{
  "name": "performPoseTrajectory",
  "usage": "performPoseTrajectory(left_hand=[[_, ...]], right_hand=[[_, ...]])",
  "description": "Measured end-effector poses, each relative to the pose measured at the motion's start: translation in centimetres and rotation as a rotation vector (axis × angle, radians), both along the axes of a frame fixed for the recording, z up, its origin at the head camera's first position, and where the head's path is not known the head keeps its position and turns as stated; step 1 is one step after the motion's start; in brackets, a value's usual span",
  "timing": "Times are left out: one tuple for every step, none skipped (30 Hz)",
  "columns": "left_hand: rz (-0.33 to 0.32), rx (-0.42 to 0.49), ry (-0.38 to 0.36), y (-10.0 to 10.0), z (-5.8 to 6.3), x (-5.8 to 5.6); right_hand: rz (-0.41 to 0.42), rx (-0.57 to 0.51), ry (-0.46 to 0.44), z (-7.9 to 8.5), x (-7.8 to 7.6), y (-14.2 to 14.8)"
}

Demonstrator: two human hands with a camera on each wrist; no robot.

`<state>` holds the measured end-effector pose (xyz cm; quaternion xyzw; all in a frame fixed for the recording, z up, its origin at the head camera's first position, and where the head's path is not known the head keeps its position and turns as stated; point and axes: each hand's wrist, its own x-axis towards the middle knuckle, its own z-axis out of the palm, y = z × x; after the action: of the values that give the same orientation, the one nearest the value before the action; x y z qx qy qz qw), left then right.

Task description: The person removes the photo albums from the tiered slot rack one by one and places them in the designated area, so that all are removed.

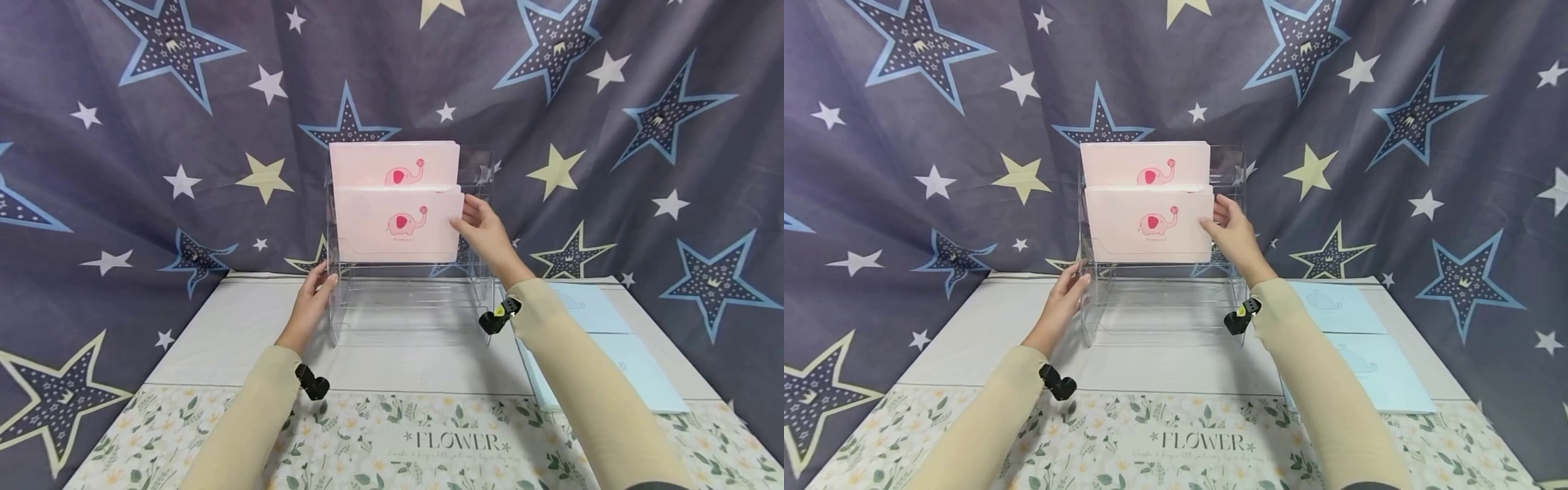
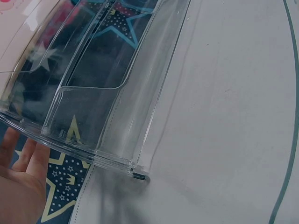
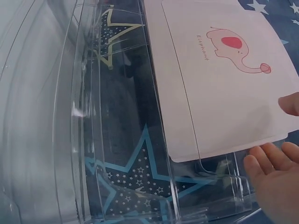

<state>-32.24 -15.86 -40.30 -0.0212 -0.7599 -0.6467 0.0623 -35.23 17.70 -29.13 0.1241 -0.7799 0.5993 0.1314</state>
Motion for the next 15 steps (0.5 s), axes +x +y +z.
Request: performPoseTrajectory(left_hand=[[-0.004,0.006,-0.007,-0.02,0.08,-0.01],[-0.006,0.013,-0.009,-0.05,0.08,-0.01],[-0.007,0.011,-0.009,-0.06,0.07,0.0],[-0.006,0.009,-0.012,-0.07,0.09,0.0],[-0.001,0.003,-0.014,-0.06,0.11,0.0],[0.002,-0.004,-0.005,-0.06,0.04,0.01],[0.007,-0.006,0.003,-0.16,-0.39,-0.35],[0.012,-0.017,0.011,-0.17,-0.48,-0.41],[0.017,-0.022,0.012,-0.19,-0.51,-0.48],[0.019,-0.024,0.012,-0.2,-0.54,-0.53],[0.019,-0.024,0.013,-0.22,-0.59,-0.59],[0.018,-0.02,0.016,-0.24,-0.64,-0.63],[0.017,-0.019,0.017,-0.24,-0.68,-0.67],[0.015,-0.017,0.017,-0.25,-0.73,-0.72],[0.014,-0.015,0.018,-0.26,-0.76,-0.74]], right_hand=[[-0.003,-0.004,-0.003,0.06,0.03,-0.02],[-0.008,-0.004,-0.005,0.07,0.0,-0.04],[-0.017,0.003,-0.01,0.05,-0.06,-0.06],[-0.024,0.008,-0.013,0.01,-0.15,-0.08],[-0.028,0.006,-0.017,-0.04,-0.26,-0.12],[-0.026,0.0,-0.019,-0.09,-0.39,-0.18],[-0.025,-0.003,-0.023,-0.15,-0.5,-0.24],[-0.021,-0.012,-0.026,-0.25,-0.65,-0.3],[-0.009,-0.026,-0.028,-0.31,-0.73,-0.4],[0.006,-0.043,-0.033,-0.37,-0.81,-0.49],[0.025,-0.059,-0.043,-0.43,-0.83,-0.58],[0.046,-0.068,-0.053,-0.48,-0.84,-0.65],[0.068,-0.074,-0.065,-0.55,-0.86,-0.72],[0.093,-0.08,-0.079,-0.6,-0.85,-0.77],[0.114,-0.079,-0.093,-0.69,-0.87,-0.83]])
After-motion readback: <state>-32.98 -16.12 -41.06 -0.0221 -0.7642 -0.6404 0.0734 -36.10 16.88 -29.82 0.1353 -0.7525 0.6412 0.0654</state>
